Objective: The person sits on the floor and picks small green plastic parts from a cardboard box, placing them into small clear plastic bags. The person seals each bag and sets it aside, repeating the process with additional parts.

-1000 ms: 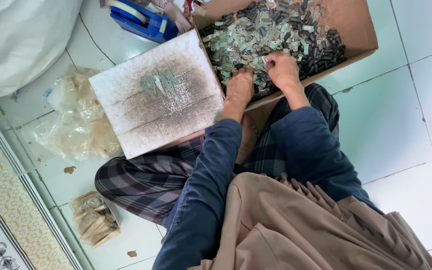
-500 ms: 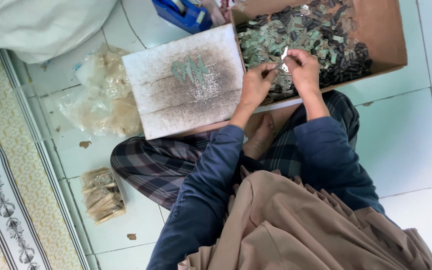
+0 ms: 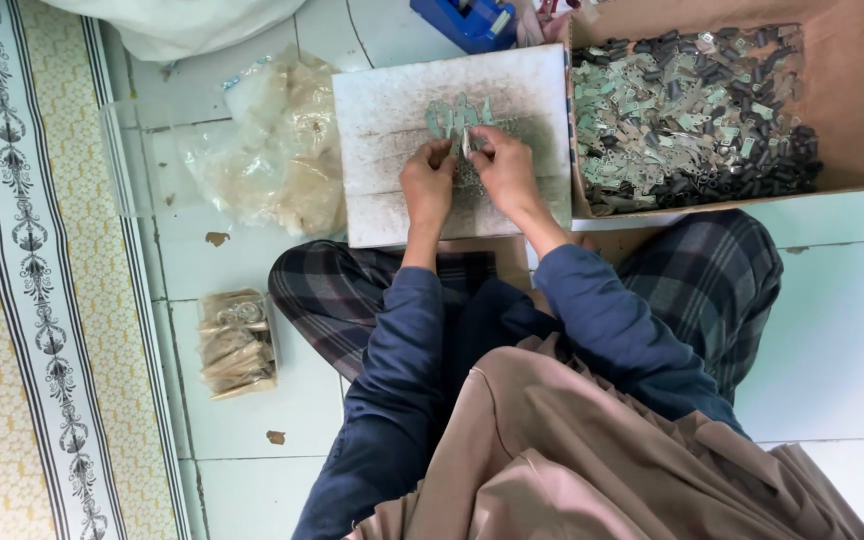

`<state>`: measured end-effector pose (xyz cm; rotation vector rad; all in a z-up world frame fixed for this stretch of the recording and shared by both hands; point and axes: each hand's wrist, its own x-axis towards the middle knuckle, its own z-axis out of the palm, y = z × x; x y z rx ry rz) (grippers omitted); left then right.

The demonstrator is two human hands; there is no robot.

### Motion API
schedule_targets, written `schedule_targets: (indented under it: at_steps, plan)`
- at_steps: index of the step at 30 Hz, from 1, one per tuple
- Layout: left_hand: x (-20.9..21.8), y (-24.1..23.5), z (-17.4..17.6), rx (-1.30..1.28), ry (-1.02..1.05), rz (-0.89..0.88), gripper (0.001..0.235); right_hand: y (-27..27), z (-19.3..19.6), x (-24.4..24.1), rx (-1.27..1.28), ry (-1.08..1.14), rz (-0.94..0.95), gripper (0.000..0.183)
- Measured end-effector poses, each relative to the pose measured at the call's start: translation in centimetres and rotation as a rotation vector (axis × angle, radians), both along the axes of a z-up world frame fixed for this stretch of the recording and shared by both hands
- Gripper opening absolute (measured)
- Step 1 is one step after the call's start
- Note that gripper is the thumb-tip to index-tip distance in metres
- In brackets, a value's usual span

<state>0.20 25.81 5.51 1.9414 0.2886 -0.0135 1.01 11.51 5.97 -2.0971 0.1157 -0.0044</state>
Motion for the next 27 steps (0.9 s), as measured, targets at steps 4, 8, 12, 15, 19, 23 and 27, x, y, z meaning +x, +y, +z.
schedule_targets:
  at_steps: [4,8,12,15,19,23,27]
  plan:
    - [-0.2,-0.1,0.8,0.061,-0.031,0.012,0.027,0.5,1.8,-0.4,-0.018,-0.051,-0.003,0.033]
    - [-0.9,-1.3,2.6,0.221,-0.132,-0.004,0.026,-1.3,1.9,-1.1,-0.023,-0.132,-0.055,0.031]
    - [-0.5,-5.1,4.3,0.142,-0.271,-0.138,0.022,-6.6,3.2,-1.5,0.000,-0.235,-0.113,0.022]
    - [-0.6,-10.9,6.8,0.056,-0.320,-0.278,0.022,-13.4,4.0,-2.2,-0.047,-0.246,-0.136,0.020]
    - [-0.8,-18.7,3.9,-0.003,-0.359,-0.461,0.022,-23.0,-0.7,-3.1,-0.136,-0.107,-0.167,0.017]
    - [-0.6,-23.8,0.3,0.304,-0.128,-0.788,0.036,-27.2,-0.8,-4.2,-0.442,0.328,-0.092,0.020]
    - [0.7,-25.8,-0.3,0.859,0.193,-1.003,0.039,-25.6,2.0,-3.2,-0.636,0.652,0.106,0.057]
